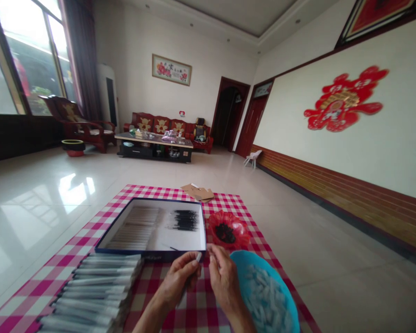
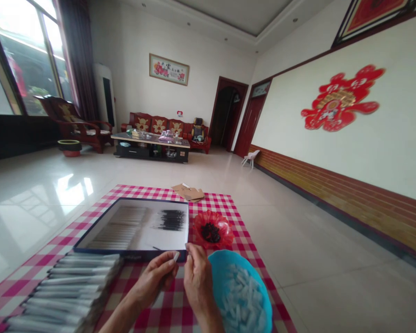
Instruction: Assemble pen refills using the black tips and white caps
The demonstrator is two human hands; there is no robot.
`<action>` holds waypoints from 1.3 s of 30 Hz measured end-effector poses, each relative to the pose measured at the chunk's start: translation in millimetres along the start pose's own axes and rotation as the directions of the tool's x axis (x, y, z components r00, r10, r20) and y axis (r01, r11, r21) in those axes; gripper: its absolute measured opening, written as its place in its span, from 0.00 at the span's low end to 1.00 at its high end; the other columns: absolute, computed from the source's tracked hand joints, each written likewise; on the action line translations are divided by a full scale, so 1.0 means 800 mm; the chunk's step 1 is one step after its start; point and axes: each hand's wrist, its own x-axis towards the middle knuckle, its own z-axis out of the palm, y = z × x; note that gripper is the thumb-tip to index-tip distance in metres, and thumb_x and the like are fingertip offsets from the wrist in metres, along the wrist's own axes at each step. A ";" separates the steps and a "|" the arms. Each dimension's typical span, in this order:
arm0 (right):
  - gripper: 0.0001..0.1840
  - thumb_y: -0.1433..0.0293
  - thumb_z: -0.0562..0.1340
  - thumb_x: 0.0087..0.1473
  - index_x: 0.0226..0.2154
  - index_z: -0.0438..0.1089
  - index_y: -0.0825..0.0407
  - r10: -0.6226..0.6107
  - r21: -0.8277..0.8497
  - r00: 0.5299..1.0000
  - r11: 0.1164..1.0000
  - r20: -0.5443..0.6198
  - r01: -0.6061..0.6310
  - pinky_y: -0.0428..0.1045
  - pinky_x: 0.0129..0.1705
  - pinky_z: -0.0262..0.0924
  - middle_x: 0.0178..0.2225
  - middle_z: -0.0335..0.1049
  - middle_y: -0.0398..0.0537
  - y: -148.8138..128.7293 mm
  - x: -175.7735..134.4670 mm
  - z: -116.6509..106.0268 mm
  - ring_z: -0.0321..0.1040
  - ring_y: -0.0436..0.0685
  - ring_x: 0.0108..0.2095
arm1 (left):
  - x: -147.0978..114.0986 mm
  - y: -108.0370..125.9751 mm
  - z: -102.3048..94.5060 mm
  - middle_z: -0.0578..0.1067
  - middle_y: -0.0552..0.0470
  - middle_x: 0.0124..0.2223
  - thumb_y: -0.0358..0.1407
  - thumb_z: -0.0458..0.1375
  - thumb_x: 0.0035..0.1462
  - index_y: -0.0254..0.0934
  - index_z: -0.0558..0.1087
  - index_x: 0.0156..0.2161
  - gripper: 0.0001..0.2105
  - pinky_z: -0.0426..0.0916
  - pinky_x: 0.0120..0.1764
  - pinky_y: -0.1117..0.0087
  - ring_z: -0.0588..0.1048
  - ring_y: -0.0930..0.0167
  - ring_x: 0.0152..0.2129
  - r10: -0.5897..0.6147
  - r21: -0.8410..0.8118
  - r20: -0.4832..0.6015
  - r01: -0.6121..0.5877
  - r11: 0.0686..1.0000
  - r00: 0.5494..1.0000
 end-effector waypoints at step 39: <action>0.18 0.61 0.65 0.46 0.40 0.74 0.52 0.441 0.563 0.869 0.669 0.225 -0.485 0.52 0.42 0.66 0.37 0.77 0.51 0.014 0.005 -0.033 0.72 0.58 0.38 | -0.013 0.008 0.023 0.73 0.50 0.30 0.37 0.52 0.61 0.41 0.77 0.43 0.12 0.61 0.34 0.68 0.69 0.68 0.29 0.592 0.817 0.137 -0.429 0.386 0.794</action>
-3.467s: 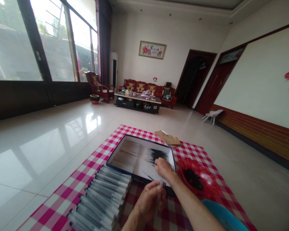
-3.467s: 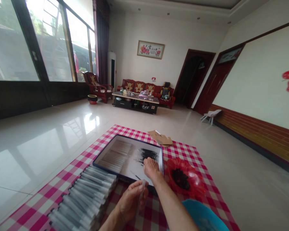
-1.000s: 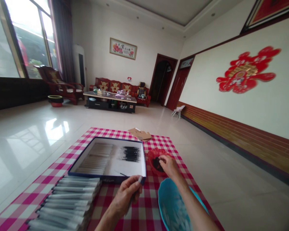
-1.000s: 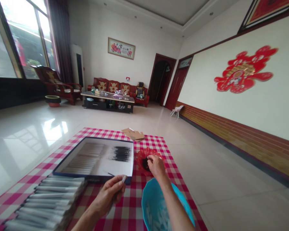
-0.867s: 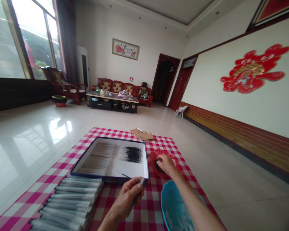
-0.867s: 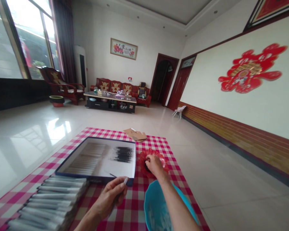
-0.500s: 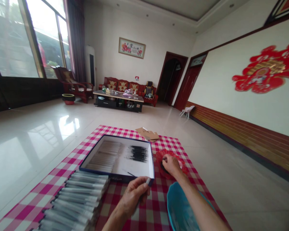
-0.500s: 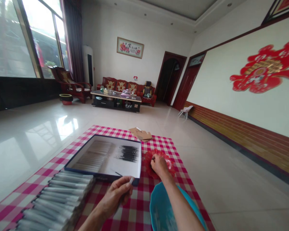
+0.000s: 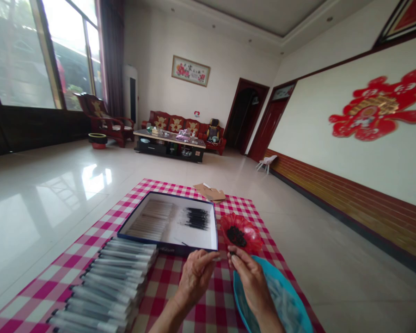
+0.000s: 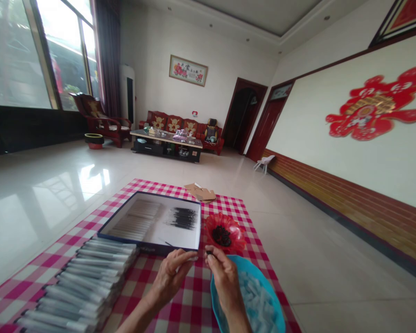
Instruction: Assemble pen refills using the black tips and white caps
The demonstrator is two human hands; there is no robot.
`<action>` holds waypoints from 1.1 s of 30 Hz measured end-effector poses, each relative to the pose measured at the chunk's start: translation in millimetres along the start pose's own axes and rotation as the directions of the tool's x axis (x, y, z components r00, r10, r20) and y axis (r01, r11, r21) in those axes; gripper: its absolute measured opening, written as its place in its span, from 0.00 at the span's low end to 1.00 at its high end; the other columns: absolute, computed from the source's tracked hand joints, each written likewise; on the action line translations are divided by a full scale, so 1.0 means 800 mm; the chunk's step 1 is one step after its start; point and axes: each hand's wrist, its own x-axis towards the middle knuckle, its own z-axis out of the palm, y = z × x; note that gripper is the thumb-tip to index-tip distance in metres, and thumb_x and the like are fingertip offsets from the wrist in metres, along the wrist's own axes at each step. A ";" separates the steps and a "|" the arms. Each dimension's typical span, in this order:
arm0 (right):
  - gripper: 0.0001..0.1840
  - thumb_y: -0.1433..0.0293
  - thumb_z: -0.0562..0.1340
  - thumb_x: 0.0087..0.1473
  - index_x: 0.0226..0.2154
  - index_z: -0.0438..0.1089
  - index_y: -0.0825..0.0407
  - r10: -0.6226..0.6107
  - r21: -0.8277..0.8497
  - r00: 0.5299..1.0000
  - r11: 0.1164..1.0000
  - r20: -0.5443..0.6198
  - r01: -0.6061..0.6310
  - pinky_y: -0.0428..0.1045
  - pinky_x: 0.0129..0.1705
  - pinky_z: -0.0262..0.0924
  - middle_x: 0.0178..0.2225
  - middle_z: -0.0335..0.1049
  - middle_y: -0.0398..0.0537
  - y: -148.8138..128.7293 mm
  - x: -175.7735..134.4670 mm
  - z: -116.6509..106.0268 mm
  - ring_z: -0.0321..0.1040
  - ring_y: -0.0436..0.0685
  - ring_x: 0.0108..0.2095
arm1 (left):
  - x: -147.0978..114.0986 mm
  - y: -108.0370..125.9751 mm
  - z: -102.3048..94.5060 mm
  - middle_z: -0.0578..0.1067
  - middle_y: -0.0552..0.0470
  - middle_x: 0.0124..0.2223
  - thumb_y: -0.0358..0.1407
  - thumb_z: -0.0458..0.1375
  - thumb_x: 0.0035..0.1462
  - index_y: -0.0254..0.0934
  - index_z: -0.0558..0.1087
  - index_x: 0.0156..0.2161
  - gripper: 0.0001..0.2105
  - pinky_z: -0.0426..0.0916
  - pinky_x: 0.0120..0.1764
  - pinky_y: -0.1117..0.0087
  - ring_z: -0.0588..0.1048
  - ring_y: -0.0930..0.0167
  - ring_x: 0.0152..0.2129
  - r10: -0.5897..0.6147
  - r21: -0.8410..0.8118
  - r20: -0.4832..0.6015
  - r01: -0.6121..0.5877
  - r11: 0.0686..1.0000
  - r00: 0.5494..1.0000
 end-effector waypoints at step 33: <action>0.06 0.71 0.56 0.53 0.34 0.69 0.51 -0.377 -0.539 0.908 0.734 0.182 0.413 0.47 0.36 0.67 0.31 0.73 0.47 0.006 -0.017 0.012 0.71 0.55 0.32 | -0.006 -0.003 0.007 0.75 0.50 0.32 0.31 0.50 0.62 0.37 0.73 0.40 0.09 0.61 0.36 0.66 0.71 0.67 0.29 0.121 0.338 0.054 -0.132 0.932 0.991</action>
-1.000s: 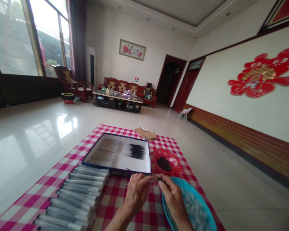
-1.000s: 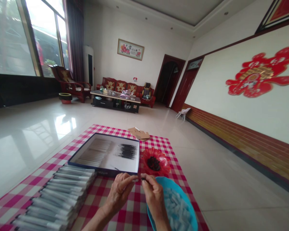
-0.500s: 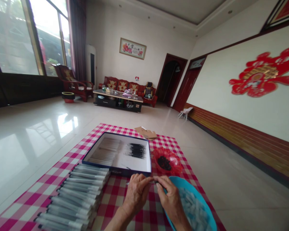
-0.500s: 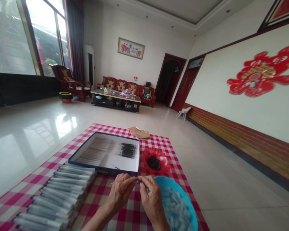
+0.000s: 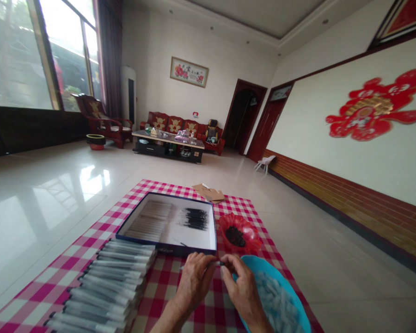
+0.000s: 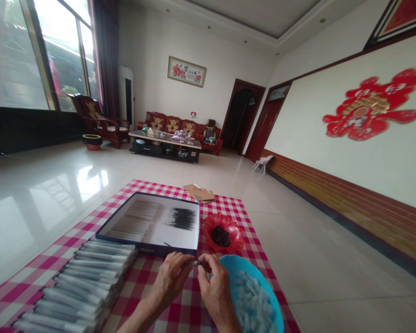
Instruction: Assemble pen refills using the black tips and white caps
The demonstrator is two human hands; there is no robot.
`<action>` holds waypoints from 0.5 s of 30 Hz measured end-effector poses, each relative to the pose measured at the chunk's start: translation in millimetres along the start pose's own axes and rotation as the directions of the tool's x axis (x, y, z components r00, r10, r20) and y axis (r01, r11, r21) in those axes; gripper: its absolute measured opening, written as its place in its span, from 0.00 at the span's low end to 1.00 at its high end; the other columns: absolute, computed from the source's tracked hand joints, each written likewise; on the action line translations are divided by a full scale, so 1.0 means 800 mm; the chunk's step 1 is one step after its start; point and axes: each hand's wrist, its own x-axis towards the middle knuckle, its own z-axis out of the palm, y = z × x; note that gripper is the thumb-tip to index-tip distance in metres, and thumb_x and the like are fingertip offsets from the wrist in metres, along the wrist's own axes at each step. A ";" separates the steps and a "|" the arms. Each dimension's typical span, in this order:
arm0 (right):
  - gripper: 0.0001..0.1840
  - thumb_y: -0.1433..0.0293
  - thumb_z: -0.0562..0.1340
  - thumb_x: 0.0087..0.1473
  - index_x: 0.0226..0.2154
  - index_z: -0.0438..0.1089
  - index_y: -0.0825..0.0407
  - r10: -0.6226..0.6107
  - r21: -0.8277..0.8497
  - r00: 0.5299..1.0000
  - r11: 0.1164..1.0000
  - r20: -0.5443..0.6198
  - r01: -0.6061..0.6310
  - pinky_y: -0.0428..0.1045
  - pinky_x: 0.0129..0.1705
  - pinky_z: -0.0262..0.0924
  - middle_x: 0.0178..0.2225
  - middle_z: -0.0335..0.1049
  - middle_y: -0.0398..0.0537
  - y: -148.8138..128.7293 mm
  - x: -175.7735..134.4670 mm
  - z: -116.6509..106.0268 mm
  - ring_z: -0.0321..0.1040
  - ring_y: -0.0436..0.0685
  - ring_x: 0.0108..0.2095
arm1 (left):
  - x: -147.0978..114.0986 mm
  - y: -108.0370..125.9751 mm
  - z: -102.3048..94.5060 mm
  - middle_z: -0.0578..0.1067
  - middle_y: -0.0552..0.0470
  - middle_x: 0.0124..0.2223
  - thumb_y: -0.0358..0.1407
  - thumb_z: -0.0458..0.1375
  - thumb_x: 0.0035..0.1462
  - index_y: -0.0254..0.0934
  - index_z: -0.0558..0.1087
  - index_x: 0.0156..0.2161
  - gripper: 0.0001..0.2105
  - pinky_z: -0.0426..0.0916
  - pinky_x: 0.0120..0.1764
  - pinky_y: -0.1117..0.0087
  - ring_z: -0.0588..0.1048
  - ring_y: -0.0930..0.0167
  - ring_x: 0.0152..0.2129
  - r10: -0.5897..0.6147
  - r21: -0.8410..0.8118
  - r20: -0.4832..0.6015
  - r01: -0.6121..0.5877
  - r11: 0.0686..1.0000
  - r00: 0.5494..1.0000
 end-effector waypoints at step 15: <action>0.19 0.60 0.51 0.61 0.22 0.63 0.49 -0.020 -0.155 1.000 0.988 0.005 0.021 0.47 0.29 0.59 0.22 0.66 0.44 -0.005 0.002 -0.010 0.65 0.53 0.24 | 0.006 0.018 -0.012 0.73 0.50 0.31 0.30 0.50 0.62 0.38 0.72 0.38 0.08 0.60 0.35 0.66 0.68 0.68 0.28 0.075 -0.030 0.008 -0.075 0.997 0.997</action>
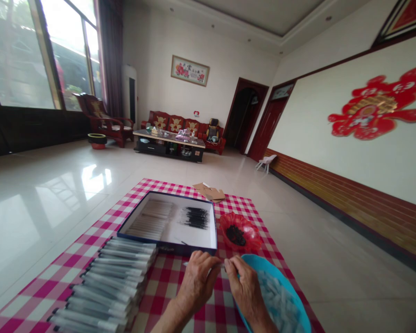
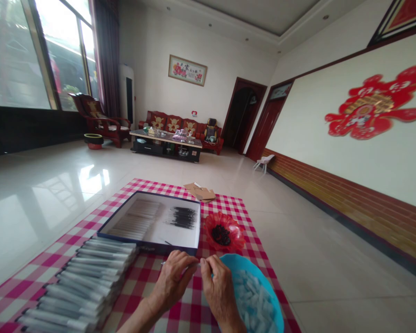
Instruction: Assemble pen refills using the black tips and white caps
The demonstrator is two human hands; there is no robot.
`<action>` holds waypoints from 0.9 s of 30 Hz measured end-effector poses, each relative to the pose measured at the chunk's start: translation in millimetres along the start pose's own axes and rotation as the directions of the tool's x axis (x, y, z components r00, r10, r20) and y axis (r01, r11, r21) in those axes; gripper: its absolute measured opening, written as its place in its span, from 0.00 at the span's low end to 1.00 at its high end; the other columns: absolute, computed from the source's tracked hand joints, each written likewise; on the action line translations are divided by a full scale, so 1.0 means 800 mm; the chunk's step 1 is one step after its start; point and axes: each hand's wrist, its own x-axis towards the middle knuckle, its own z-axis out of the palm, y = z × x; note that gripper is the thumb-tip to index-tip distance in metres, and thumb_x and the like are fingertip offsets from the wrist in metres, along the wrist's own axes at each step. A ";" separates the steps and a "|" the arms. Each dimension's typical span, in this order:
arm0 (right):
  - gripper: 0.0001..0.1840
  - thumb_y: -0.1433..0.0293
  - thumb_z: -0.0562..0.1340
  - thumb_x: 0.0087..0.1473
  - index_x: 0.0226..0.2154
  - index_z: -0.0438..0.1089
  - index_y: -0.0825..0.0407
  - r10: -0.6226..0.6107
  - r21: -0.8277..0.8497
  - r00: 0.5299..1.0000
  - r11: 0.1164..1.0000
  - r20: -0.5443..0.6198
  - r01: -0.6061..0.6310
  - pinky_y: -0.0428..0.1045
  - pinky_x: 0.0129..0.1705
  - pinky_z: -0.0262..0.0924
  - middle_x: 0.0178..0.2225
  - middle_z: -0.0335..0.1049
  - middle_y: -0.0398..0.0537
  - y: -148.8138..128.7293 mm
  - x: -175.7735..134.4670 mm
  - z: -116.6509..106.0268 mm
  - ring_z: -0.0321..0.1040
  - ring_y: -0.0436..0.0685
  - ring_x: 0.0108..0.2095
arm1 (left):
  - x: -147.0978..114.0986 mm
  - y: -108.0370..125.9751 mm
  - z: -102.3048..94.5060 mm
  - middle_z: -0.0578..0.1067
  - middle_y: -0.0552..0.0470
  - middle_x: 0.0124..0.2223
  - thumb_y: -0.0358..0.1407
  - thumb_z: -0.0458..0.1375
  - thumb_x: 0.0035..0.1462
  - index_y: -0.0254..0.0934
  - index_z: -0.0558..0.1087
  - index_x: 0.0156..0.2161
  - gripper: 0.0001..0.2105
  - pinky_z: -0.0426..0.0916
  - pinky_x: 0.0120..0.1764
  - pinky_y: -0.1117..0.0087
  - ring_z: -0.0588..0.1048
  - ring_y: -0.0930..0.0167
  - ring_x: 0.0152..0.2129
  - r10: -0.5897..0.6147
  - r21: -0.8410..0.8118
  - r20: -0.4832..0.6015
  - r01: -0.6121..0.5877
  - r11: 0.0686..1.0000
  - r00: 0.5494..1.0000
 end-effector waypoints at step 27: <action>0.11 0.63 0.53 0.61 0.32 0.65 0.49 0.013 0.047 0.992 0.999 0.129 -0.020 0.47 0.38 0.61 0.31 0.70 0.47 -0.005 -0.001 -0.015 0.67 0.56 0.33 | 0.000 0.002 -0.004 0.73 0.49 0.30 0.30 0.51 0.61 0.37 0.73 0.37 0.08 0.60 0.35 0.66 0.68 0.67 0.29 -0.030 0.019 0.026 0.029 0.999 0.999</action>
